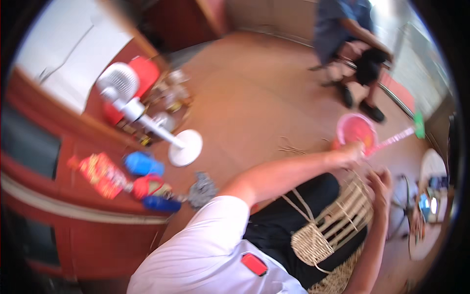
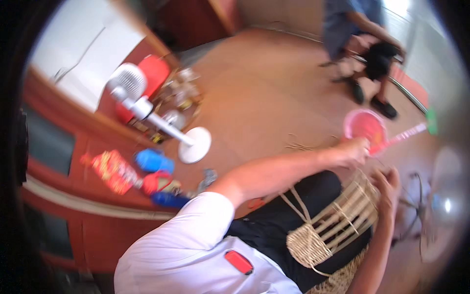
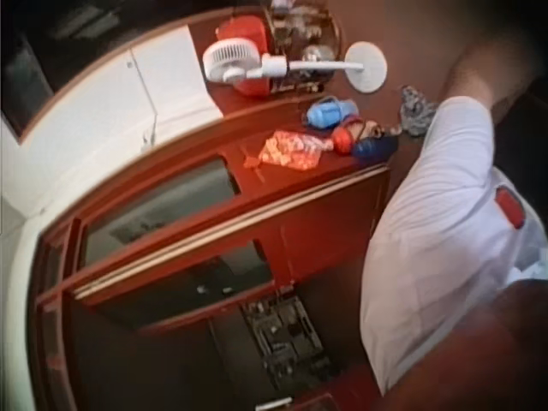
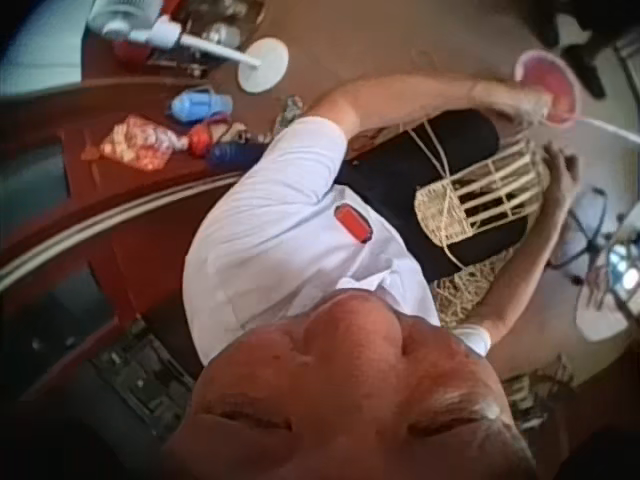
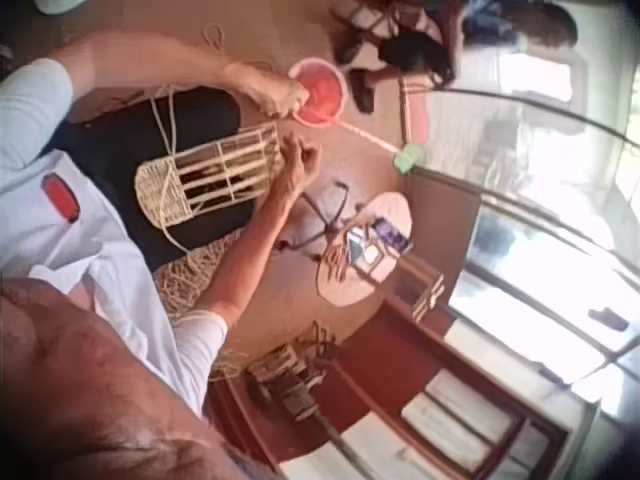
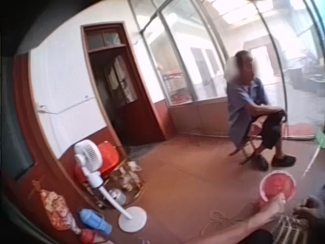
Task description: Weave a straw basket or cage structure using dried plant fibers.
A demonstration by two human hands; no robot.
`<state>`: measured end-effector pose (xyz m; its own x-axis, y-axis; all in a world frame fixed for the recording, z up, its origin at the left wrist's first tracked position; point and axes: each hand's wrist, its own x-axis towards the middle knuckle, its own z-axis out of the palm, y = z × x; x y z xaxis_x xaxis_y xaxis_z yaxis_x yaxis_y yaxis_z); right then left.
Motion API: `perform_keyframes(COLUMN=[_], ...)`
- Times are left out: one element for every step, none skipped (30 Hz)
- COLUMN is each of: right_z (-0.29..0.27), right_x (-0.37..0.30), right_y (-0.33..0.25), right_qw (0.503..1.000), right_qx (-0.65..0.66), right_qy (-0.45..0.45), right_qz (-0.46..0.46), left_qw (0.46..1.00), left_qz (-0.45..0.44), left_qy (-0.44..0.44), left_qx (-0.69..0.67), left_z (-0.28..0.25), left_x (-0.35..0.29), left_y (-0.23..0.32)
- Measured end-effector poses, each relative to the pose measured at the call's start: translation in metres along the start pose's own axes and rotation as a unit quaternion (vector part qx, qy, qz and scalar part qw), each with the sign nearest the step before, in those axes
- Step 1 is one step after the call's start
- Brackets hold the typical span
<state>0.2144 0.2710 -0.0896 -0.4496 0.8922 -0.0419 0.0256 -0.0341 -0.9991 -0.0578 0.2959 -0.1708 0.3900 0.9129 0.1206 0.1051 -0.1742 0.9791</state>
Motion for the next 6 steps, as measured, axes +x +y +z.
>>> perform_keyframes(right_z=[-0.046,-0.093,-0.117,-0.15,-0.131,-0.127], right_x=[-0.026,-0.053,-0.054,-0.045,-0.028,-0.054], right_y=[0.023,0.048,0.083,0.127,0.131,0.118], right_qw=[0.993,0.988,0.985,0.99,0.986,0.976], right_qx=[-0.019,0.038,0.042,0.107,0.1,0.085], right_qy=[0.108,0.139,0.156,0.09,0.12,0.183], right_qz=[0.05,0.059,0.055,0.023,0.049,0.084], left_qw=[0.99,0.96,0.957,0.957,0.95,0.944], left_qz=[-0.027,-0.04,-0.038,0.007,0.036,-0.096], left_qy=[0.047,0.09,0.102,0.146,0.194,0.125], left_qx=[0.128,0.261,0.268,0.251,0.243,0.29], left_z=[0.044,0.079,0.073,0.063,0.04,0.037], left_x=[0.008,0.001,-0.022,-0.046,-0.081,-0.109], left_y=[0.028,0.054,0.058,0.058,0.059,0.087])
